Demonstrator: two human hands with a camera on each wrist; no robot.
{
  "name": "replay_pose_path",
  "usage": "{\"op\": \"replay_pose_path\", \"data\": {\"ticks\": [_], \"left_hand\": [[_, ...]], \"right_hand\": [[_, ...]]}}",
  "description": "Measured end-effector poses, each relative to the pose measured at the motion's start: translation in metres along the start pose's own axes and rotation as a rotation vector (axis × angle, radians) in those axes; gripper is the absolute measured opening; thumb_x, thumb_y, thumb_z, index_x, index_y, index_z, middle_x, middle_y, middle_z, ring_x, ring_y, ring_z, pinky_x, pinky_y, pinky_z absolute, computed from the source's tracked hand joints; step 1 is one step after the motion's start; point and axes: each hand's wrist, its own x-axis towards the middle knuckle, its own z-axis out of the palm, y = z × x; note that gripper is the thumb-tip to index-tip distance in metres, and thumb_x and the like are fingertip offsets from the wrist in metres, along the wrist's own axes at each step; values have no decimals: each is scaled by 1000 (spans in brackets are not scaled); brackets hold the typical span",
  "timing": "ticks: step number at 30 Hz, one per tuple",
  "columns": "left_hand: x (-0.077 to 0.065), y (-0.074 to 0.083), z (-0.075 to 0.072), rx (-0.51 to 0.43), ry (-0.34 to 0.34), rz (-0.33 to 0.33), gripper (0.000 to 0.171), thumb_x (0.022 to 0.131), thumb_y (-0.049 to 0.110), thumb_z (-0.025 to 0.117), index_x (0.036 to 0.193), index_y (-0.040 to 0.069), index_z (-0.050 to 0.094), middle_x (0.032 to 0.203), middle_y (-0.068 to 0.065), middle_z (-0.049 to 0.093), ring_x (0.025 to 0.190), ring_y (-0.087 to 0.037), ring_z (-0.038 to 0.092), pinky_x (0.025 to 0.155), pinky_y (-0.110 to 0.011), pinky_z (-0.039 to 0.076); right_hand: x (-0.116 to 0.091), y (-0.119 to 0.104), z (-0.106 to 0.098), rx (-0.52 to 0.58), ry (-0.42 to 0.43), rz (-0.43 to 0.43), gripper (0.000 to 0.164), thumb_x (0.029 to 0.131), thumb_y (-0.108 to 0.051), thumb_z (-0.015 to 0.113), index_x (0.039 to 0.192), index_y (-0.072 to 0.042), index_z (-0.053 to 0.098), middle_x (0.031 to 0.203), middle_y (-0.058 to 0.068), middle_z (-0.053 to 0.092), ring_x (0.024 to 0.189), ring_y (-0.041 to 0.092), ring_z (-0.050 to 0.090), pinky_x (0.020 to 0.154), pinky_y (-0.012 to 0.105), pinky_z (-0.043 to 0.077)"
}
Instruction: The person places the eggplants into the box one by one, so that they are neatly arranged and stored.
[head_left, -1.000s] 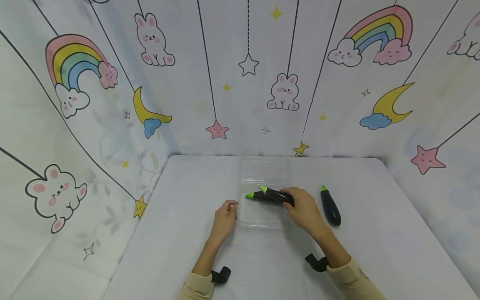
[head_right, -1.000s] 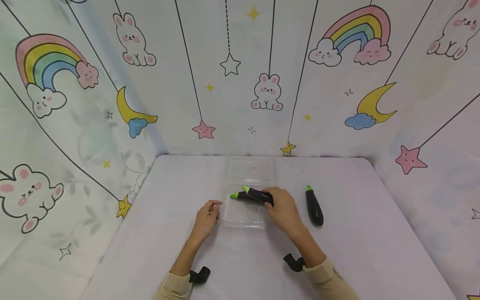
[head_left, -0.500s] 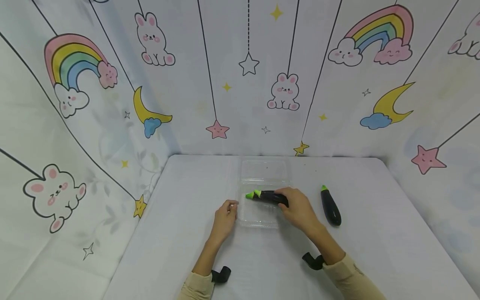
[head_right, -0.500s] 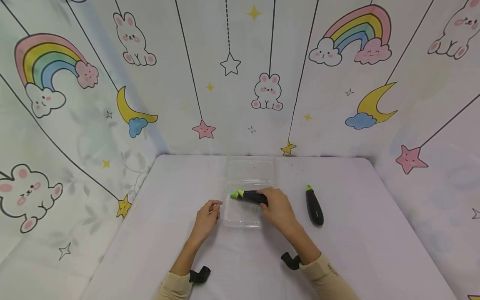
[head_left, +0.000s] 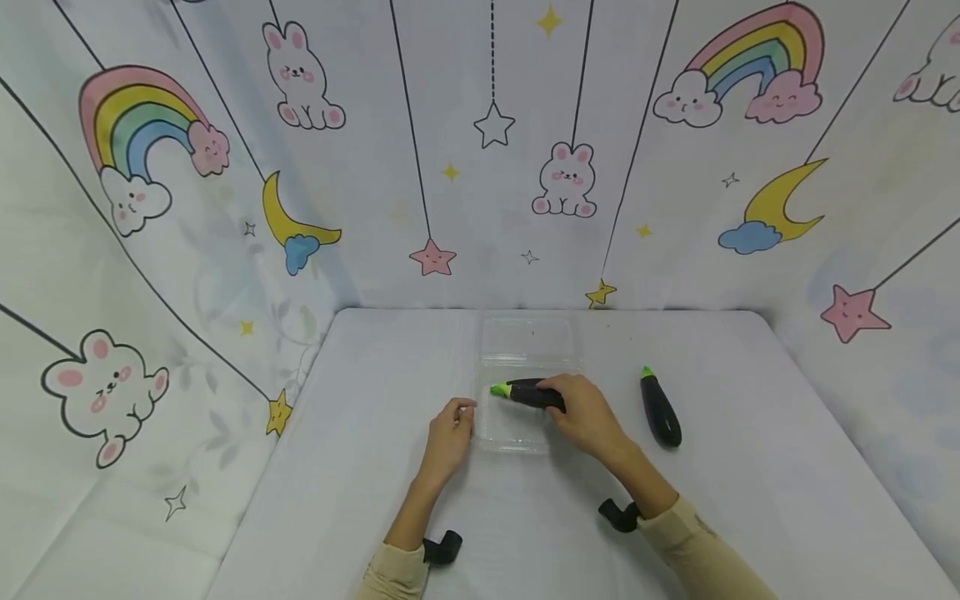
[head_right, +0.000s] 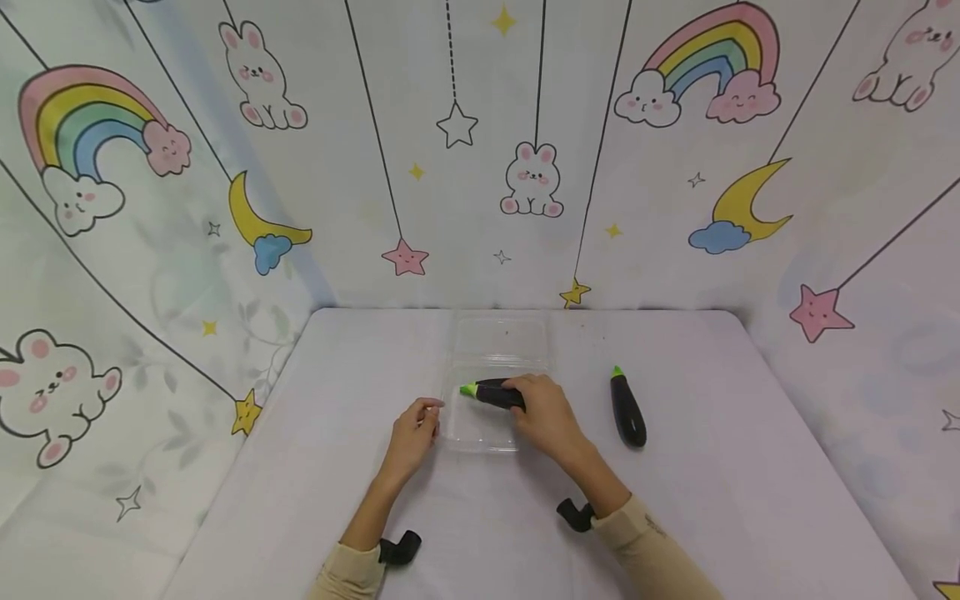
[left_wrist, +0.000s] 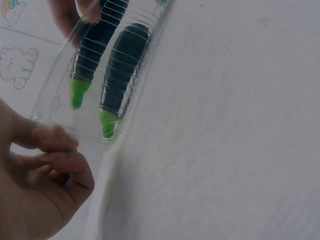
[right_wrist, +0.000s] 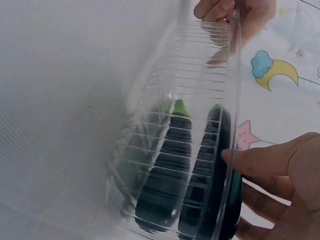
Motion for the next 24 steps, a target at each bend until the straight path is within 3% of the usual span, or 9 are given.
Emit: {"op": "replay_pose_path", "data": {"ticks": [7,17,24], "left_hand": [[0,0,0,11,-10,-11,28,109,16,50,126,2,66,75,-1,61,60,-12,50,52,-22,40],[-2,0,0,12,3,-15,27,108,16,51,125,2,67,77,-6,63,61,-13,51,53,-23,40],[-1,0,1,26,8,-28,27,108,17,51,125,3,67,75,-2,62,61,-14,51,54,-24,41]], "right_hand": [[4,1,8,-34,-48,0,41,85,-1,84,124,-9,73,124,13,72,120,33,64,101,51,52],[3,7,18,-67,-52,-36,40,84,-4,85,122,-10,74,124,10,72,120,32,63,102,50,51],[4,10,26,-113,-31,-58,41,84,-7,87,122,-11,73,124,10,70,119,33,64,102,51,51]]}}
